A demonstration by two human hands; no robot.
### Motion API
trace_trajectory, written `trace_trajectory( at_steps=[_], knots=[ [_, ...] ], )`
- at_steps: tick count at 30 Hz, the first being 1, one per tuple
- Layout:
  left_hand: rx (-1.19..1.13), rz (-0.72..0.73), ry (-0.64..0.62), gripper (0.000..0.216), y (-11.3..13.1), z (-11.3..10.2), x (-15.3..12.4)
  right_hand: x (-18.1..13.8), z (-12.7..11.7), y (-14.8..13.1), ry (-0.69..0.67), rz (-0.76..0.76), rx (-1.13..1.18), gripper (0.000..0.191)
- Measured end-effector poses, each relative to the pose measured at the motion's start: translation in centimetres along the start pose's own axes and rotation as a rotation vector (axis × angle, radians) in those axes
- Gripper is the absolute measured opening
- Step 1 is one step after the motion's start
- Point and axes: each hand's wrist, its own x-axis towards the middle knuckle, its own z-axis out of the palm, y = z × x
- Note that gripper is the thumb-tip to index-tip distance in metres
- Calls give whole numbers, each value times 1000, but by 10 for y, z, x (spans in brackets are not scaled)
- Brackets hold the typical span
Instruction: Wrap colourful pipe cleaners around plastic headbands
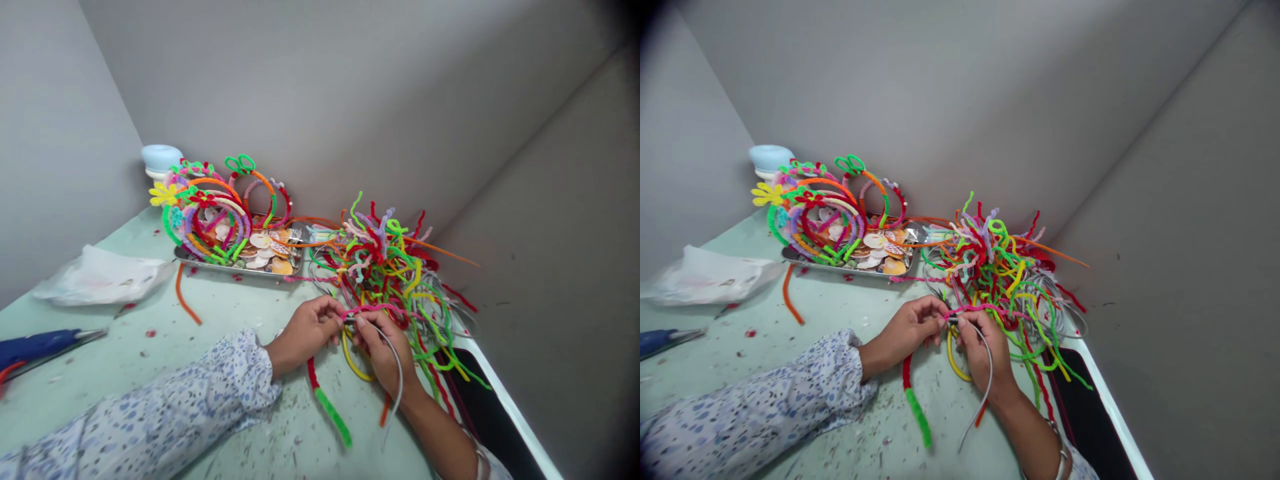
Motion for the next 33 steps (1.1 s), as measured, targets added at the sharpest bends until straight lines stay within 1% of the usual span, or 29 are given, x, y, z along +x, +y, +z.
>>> trace_trajectory(
  at_steps=[7,16,24,29,33],
  knots=[
    [14,-19,13,10,-2,-1,1,1,1,6,18,21,-5,23],
    [-29,-58,-12,8,4,1,-1,1,0,3,-33,51,45,24],
    [-15,-51,-15,7,1,0,-1,1,0,3,-48,68,31,22],
    [-56,-37,-45,17,2,-1,0,1,-1,5,-32,22,42,24],
    [-89,-71,-54,24,1,-2,2,0,0,7,-36,-30,61,20]
  ],
)
